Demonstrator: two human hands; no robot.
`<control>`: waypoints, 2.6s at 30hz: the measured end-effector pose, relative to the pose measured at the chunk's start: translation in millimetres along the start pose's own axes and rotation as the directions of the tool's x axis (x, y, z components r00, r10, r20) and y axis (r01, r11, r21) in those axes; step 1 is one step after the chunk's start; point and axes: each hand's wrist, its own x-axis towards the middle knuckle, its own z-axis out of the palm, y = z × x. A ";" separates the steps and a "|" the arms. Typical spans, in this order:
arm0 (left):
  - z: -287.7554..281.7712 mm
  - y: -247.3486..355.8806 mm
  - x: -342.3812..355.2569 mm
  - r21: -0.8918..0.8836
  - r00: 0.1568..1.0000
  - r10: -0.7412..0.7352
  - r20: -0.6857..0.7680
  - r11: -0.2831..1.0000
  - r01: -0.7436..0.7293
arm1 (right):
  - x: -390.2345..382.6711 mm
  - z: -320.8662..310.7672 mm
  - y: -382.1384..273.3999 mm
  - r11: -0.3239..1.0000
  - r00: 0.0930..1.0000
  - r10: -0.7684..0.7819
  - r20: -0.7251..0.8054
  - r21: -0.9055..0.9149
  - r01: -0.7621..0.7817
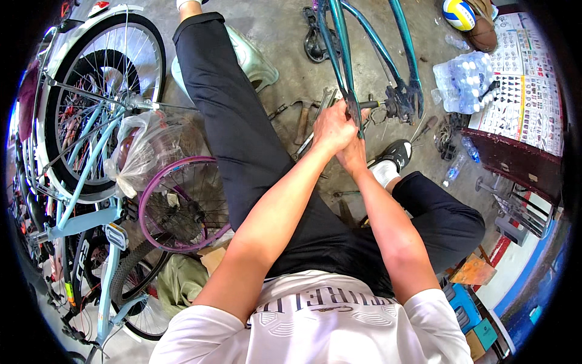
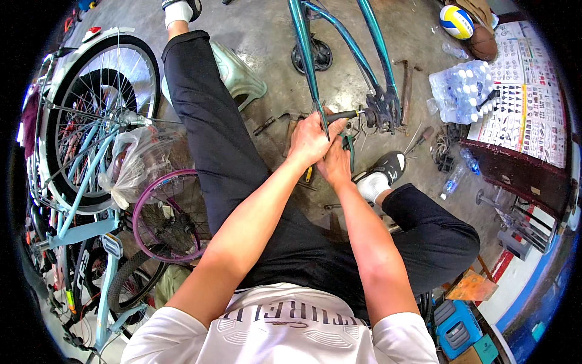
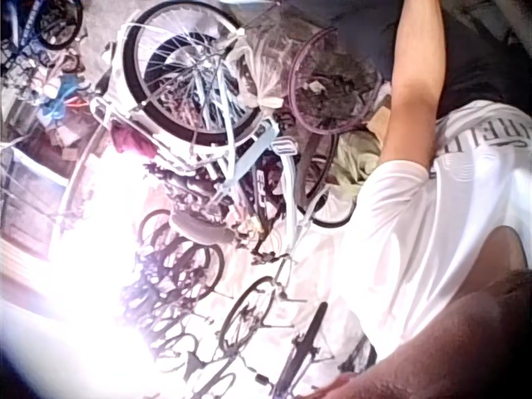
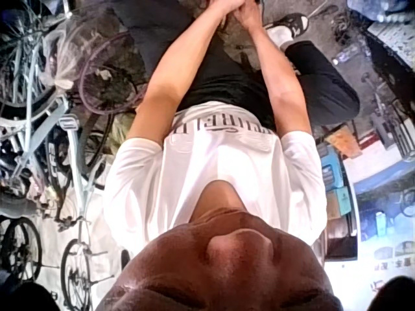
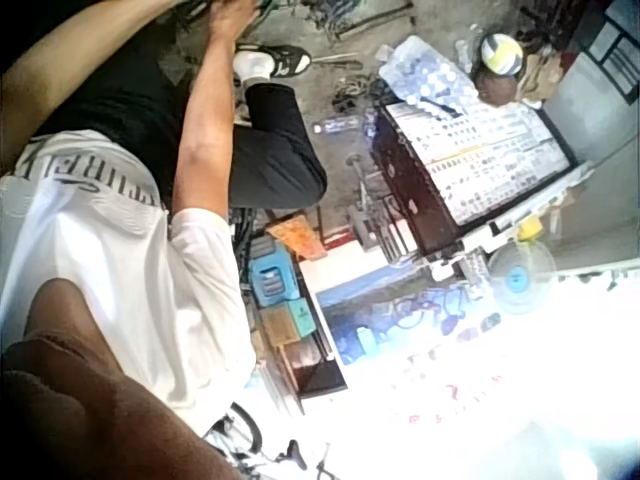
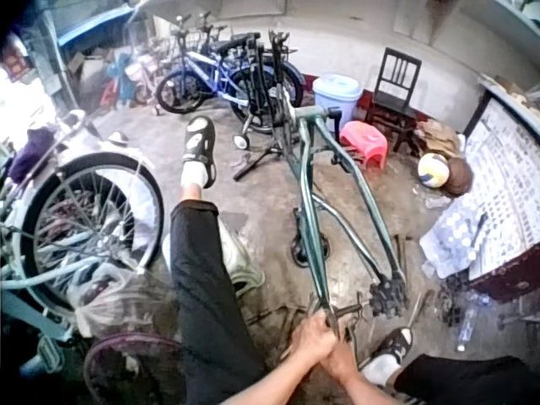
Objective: The person uses a screwdriver and pliers to manipulate and tighten small components on a bicycle frame while it sits on the floor.
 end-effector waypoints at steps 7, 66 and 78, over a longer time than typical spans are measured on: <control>0.8 -1.1 1.3 0.002 0.999 -0.036 0.014 0.999 0.036 | -6.7 0.0 -1.0 0.999 0.998 -0.007 -0.064 0.042 0.010; -72.5 133.8 7.4 0.646 0.504 0.836 0.216 0.264 -0.716 | 18.2 -7.4 12.4 0.732 0.996 0.084 0.014 0.677 -0.072; -50.8 138.3 26.2 0.779 0.716 0.590 0.373 0.220 -0.587 | -4.9 -17.2 -6.2 0.704 0.963 0.265 -0.040 0.691 -0.165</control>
